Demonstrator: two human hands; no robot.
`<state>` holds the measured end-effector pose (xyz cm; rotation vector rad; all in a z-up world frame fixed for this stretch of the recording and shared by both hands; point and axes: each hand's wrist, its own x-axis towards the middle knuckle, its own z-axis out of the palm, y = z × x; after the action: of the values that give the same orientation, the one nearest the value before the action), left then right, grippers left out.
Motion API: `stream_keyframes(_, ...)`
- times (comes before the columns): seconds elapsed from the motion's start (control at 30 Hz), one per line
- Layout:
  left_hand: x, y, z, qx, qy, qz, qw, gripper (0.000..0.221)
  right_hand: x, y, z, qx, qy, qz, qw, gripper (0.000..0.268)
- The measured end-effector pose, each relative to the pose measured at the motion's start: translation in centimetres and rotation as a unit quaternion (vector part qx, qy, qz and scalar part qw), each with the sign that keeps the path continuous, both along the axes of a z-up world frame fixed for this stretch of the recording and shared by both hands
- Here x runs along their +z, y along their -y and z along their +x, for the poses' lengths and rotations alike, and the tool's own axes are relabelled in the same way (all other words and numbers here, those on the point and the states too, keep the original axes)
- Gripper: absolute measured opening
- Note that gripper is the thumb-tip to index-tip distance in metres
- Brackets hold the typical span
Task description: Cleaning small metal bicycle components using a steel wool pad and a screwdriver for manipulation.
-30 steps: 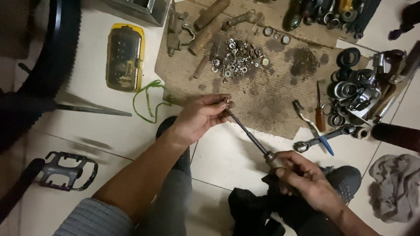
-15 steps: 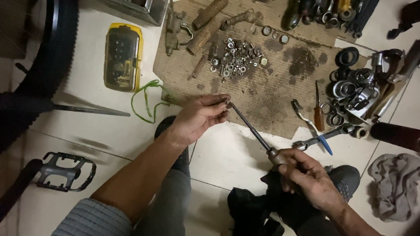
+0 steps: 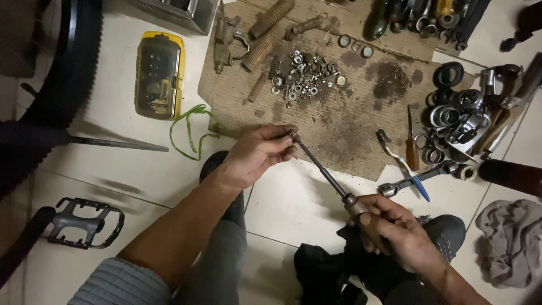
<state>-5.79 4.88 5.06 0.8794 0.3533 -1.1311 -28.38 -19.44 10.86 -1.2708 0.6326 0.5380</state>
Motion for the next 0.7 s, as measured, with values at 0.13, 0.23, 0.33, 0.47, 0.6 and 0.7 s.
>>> stream_keyframes(0.13,-0.4,-0.2,-0.1,-0.001,0.002,-0.013,1.0,0.023,0.0,0.0,-0.1,-0.064,-0.024,0.081,0.994,0.031)
stream_keyframes(0.23,-0.1,-0.1,-0.1,0.005,0.0,-0.011,1.0,0.024,0.3,-0.1,0.2,-0.071,-0.024,0.09,0.993,0.031)
stream_keyframes(0.33,0.0,-0.1,-0.1,0.004,0.002,0.007,1.0,0.025,0.1,0.1,0.2,-0.068,-0.044,0.088,0.993,0.031)
stream_keyframes(0.47,0.4,0.2,-0.6,0.001,0.013,0.062,0.998,0.028,-0.9,0.4,-0.6,-0.091,-0.086,0.096,0.987,0.034)
stream_keyframes(0.6,0.0,0.1,-1.2,0.009,0.026,0.064,0.998,0.034,-0.7,0.5,-0.6,-0.106,-0.104,0.094,0.985,0.035)
stream_keyframes(0.7,-0.2,0.0,-1.3,0.018,0.095,0.075,0.993,0.032,-0.6,0.5,-0.9,-0.088,-0.107,0.145,0.98,0.04)
